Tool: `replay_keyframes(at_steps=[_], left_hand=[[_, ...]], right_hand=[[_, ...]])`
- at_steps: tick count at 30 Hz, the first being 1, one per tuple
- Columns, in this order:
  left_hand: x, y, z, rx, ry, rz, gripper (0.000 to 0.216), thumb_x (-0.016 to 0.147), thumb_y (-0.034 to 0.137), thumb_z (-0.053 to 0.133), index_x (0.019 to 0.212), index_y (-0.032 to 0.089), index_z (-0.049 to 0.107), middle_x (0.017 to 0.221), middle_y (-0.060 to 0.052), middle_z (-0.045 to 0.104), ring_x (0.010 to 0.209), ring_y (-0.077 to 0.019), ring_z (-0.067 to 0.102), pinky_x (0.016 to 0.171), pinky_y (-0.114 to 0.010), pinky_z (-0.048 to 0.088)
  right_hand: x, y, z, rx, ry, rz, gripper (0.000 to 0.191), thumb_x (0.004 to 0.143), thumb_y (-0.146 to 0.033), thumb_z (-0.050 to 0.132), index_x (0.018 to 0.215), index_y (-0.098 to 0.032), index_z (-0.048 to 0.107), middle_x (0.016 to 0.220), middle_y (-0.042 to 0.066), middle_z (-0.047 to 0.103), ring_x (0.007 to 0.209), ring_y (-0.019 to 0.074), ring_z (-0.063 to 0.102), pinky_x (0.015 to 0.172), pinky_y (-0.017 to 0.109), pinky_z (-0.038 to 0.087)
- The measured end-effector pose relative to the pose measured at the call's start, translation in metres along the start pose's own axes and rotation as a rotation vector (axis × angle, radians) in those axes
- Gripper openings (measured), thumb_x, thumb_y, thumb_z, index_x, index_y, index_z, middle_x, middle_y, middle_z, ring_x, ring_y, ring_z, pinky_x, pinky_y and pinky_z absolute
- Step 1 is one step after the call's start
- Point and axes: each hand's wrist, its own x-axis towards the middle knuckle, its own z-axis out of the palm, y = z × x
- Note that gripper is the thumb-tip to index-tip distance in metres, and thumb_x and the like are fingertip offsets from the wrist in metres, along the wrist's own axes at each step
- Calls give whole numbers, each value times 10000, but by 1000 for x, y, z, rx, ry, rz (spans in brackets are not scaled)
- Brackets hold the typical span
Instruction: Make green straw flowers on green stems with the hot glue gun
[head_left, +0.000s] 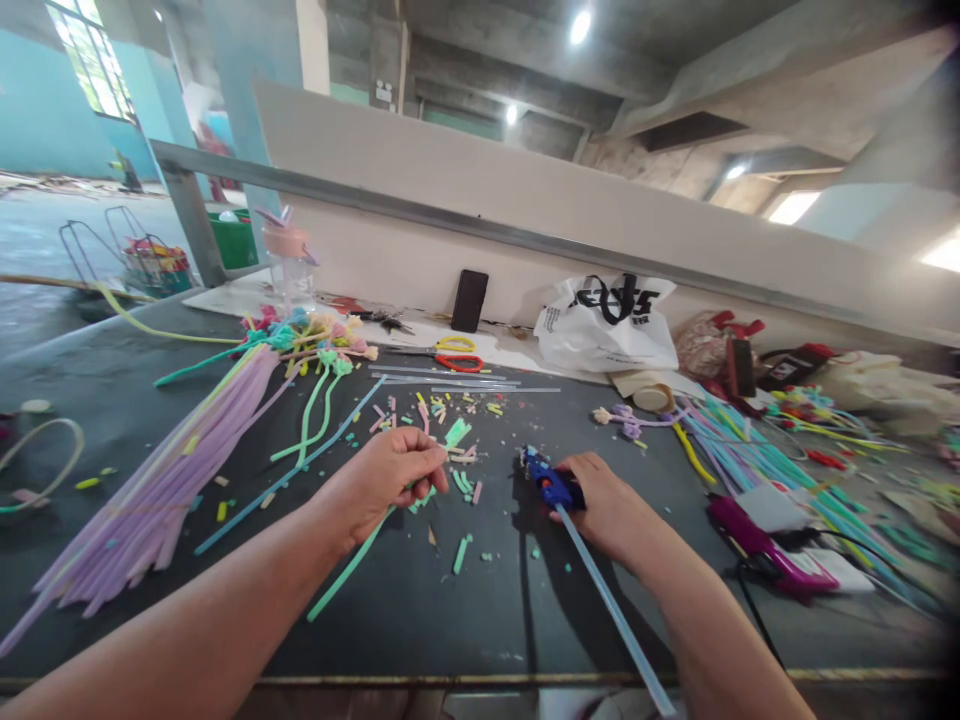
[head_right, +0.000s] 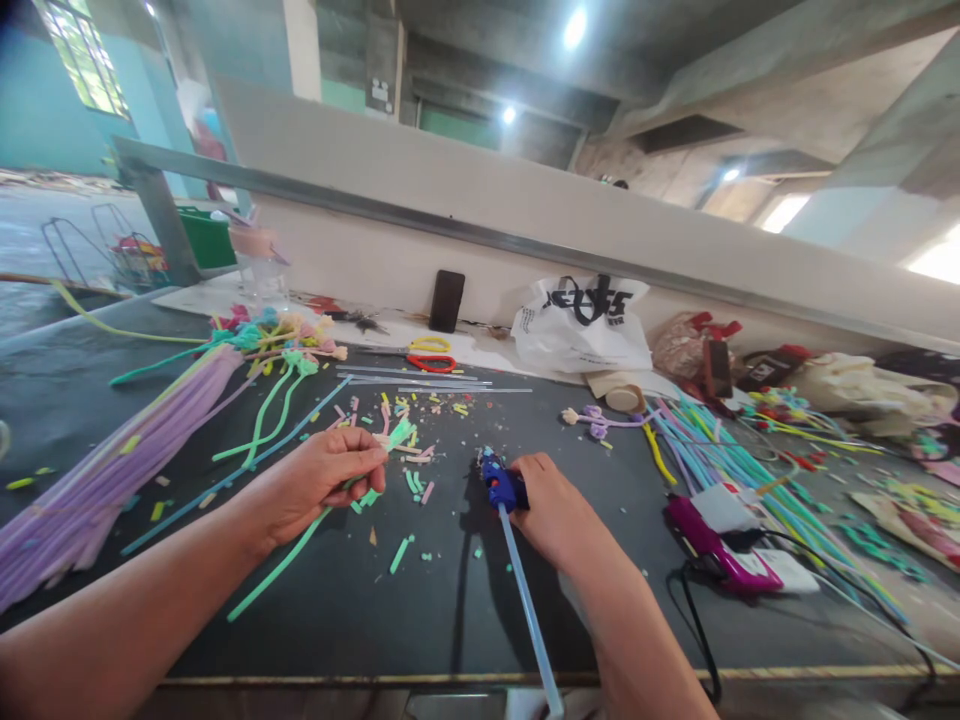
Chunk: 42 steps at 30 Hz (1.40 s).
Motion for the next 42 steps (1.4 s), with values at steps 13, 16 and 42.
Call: replay_keyframes(at_steps=[13,16,42], left_hand=[[0,-2,1,108,-21,-7,238,733,348,608,657,138,525,608,7,601,460,-39,407,420,-145,246],[-1,-2,3,129,-25,-20,239,741,354,603,668,141,522,624,3,608,467,-38,404,437,-143,258],[-2,-13,10,345,-222,-97,203,705,332,601,723,130,589,513,11,605,395,-52,375,399,-172,229]], right_hand=[[-19,-93,2,139,-43,-475,236,795,-51,481,906,-218,606,902,25,629,904,156,547,791,303,368],[-16,-109,17,85,-116,-473,222,776,-35,473,838,-205,601,855,22,615,880,155,535,762,300,348],[-30,-91,-7,-40,374,-337,200,793,-42,442,737,-191,563,778,12,601,751,162,513,847,365,225]])
